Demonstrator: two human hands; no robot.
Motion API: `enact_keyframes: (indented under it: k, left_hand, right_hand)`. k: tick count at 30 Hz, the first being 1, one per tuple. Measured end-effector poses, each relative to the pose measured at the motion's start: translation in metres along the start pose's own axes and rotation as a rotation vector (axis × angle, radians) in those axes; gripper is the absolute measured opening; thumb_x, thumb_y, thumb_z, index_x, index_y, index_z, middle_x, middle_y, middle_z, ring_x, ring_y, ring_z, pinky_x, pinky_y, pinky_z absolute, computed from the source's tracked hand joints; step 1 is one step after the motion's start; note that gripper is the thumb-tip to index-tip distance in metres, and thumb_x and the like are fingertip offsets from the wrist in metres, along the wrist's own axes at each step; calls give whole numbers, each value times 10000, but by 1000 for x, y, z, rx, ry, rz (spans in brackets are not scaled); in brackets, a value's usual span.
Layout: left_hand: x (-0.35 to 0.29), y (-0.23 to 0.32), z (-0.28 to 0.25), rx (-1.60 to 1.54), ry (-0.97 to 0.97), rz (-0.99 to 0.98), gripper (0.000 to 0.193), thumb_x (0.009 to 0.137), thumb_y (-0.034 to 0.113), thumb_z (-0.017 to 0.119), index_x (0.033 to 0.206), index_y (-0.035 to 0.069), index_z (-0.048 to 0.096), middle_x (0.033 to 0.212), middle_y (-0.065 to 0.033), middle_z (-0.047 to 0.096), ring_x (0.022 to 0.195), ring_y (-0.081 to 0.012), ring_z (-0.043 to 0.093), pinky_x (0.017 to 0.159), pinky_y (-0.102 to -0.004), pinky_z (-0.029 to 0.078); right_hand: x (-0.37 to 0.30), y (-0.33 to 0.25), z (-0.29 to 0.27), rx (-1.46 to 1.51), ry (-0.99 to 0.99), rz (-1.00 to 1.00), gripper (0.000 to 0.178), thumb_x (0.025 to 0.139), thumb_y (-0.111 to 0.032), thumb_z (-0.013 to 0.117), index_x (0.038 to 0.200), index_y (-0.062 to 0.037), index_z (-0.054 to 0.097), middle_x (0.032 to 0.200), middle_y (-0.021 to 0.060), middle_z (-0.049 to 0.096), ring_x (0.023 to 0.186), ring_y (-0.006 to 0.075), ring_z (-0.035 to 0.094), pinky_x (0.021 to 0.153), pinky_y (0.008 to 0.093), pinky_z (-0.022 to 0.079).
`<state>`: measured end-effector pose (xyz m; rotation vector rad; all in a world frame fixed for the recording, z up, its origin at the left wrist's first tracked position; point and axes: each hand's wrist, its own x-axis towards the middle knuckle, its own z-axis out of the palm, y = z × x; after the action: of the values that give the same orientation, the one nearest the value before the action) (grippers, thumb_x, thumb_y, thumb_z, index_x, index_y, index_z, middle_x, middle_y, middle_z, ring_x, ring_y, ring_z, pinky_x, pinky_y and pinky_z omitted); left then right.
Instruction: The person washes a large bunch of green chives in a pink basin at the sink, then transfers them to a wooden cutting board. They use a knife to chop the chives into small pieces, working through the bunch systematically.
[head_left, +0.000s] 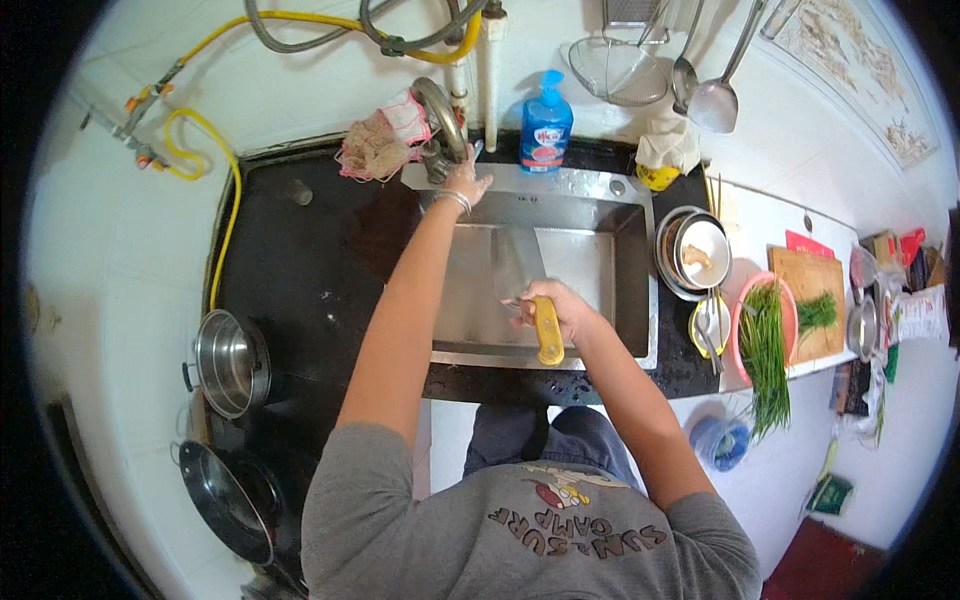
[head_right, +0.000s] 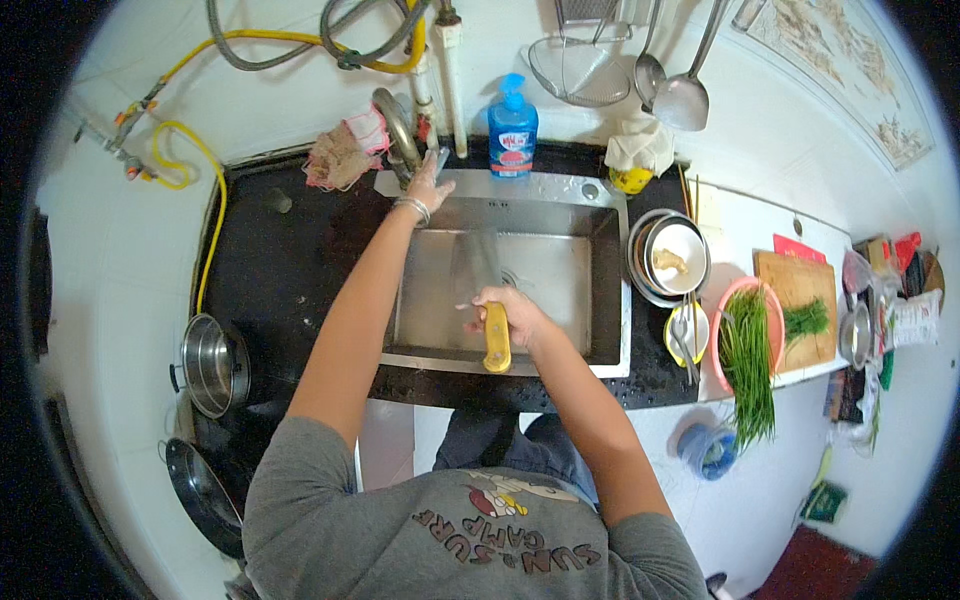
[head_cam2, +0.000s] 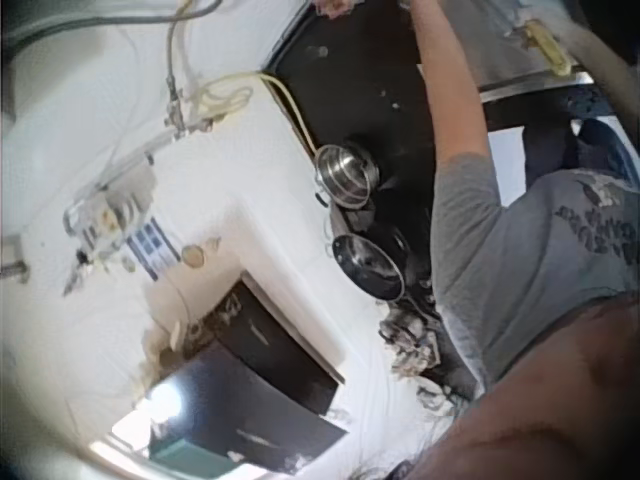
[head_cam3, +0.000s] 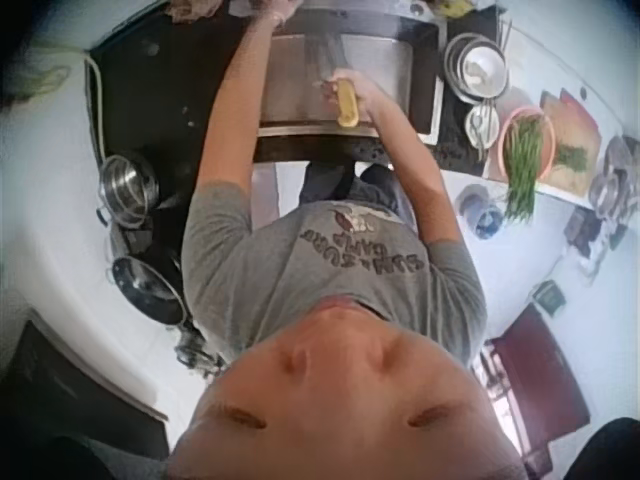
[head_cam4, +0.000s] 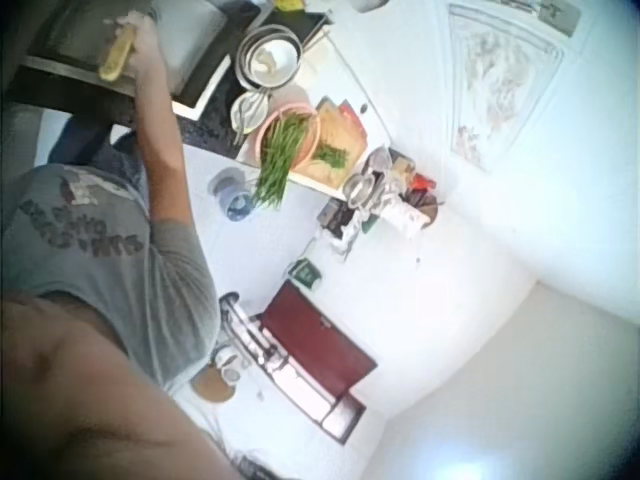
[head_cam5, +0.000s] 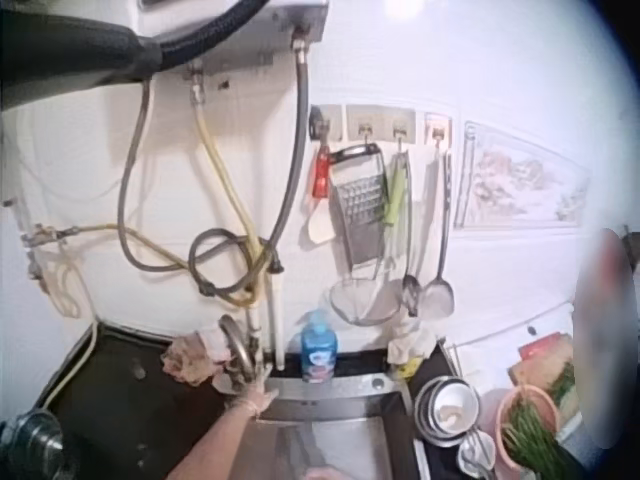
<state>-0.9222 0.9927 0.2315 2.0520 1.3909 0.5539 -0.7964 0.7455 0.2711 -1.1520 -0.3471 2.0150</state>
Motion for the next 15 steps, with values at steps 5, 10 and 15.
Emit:
enact_keyframes:
  k: [5, 10, 15]
  left_hand:
    - [10, -40, 4, -4, -178, 108, 442, 821, 234, 621, 1214, 55, 531, 1239, -183, 535, 1150, -294, 510, 964, -348, 385]
    - [0, -77, -12, -217, -135, 177, 338, 857, 143, 573, 1175, 30, 552, 1140, -156, 601, 1063, -245, 571, 909, -336, 421]
    - [-33, -109, -8, -424, -135, 116, 318, 866, 191, 559, 1149, 46, 581, 1155, -152, 601, 1086, -292, 559, 937, -348, 415]
  right_hand:
    - [39, -6, 16, -36, -9, 2, 223, 710, -207, 585, 551, -71, 509, 519, 43, 476, 492, 182, 484, 888, 427, 453]
    - [99, -11, 17, 7, -85, 16, 131, 728, -148, 600, 741, -22, 563, 577, 45, 503, 562, 182, 533, 806, 426, 528]
    - [138, -11, 23, 31, -52, 29, 227, 724, -149, 607, 875, 20, 594, 606, 41, 510, 575, 182, 534, 793, 423, 536]
